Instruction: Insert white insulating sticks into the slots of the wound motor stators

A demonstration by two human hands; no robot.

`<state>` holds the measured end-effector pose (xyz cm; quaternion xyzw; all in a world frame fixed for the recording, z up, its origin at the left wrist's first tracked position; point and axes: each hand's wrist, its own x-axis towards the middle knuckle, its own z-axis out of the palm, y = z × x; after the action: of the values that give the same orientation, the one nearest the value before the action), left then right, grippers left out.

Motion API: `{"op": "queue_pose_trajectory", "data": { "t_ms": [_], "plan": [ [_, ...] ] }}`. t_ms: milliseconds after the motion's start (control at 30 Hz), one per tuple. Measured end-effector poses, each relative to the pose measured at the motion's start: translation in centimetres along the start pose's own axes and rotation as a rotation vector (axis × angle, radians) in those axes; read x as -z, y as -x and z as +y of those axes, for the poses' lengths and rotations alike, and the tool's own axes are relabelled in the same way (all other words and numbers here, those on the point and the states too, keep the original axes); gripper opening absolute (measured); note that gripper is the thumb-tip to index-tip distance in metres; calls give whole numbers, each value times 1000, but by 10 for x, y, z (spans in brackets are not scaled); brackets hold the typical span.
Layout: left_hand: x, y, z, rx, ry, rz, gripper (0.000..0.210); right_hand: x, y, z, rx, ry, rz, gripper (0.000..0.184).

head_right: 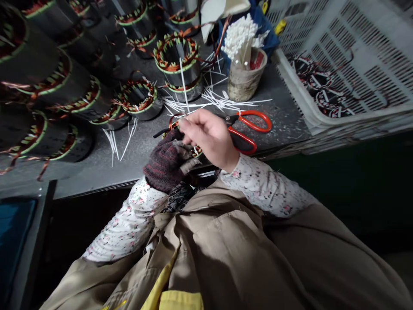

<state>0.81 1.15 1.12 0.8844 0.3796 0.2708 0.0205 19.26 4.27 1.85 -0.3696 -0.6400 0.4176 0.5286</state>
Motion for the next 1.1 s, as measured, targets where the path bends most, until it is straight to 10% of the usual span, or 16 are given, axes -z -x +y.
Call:
{"op": "queue_pose_trajectory", "data": {
  "t_ms": [133, 300, 767, 1100],
  "plan": [
    [4, 1, 5, 46, 7, 46, 33, 72, 12, 23, 85, 710, -220, 26],
    [-1, -7, 17, 21, -337, -143, 54, 127, 3, 63, -111, 1278, -525, 75],
    [19, 0, -20, -239, -338, -144, 49, 65, 0, 47, 105, 1091, -320, 48],
    [18, 0, -23, -168, -215, -164, 41, 97, 10, 18, 363, 1274, -529, 47]
  ]
}}
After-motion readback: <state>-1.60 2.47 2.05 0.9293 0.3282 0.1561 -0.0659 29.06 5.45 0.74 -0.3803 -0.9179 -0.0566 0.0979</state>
